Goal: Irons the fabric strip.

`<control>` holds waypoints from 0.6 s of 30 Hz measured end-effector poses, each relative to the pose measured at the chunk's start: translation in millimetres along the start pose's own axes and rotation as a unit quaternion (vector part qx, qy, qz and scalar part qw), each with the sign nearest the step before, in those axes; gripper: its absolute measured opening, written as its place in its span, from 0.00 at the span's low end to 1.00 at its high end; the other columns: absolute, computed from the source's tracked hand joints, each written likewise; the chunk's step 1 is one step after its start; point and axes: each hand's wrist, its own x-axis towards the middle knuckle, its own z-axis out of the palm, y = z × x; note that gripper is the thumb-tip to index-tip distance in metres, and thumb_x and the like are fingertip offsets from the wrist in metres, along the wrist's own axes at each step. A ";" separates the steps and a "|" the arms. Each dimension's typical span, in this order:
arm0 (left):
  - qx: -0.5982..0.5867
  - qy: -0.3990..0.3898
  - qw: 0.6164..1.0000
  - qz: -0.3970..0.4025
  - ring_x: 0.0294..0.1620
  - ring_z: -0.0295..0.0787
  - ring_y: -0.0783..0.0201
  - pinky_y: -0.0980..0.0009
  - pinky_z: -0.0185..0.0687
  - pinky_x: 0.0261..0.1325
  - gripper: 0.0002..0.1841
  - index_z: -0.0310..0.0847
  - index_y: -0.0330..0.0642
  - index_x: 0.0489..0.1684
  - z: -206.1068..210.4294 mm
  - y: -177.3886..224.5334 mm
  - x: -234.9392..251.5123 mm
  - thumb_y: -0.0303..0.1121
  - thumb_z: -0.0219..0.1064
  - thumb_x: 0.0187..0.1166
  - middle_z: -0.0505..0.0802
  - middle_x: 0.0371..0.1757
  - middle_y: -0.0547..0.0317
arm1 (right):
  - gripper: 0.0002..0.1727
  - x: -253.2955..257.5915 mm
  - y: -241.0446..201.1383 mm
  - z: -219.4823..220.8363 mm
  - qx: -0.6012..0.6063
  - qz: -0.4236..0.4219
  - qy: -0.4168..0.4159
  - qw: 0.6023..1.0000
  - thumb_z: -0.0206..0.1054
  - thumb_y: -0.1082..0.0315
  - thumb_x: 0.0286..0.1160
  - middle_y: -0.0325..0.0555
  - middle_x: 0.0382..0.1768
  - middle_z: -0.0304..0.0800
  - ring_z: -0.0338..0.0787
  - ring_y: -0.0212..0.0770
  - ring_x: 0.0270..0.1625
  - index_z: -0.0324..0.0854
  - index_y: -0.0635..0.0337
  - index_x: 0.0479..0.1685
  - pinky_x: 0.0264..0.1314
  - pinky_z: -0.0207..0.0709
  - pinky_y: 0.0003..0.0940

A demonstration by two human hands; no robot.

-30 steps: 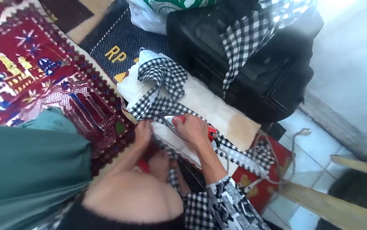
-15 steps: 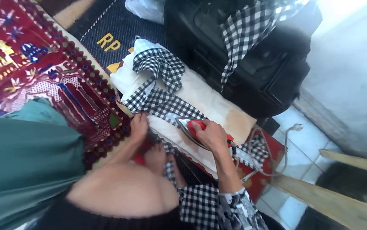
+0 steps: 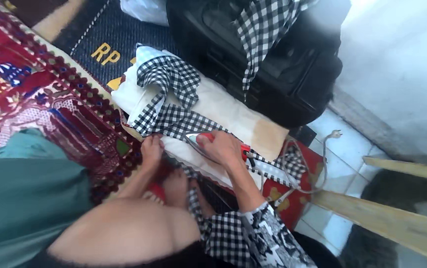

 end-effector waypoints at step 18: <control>-0.004 0.007 1.000 0.012 0.29 0.76 0.68 0.67 0.77 0.40 0.19 0.78 0.31 0.63 2.8 -4.5 4.3 0.34 0.45 0.94 0.83 0.33 0.57 | 0.28 18.6 -31.4 9.9 0.007 -0.014 0.010 1.000 0.56 0.41 0.87 0.55 0.49 0.94 0.90 0.56 0.60 0.90 0.57 0.52 0.65 0.74 0.63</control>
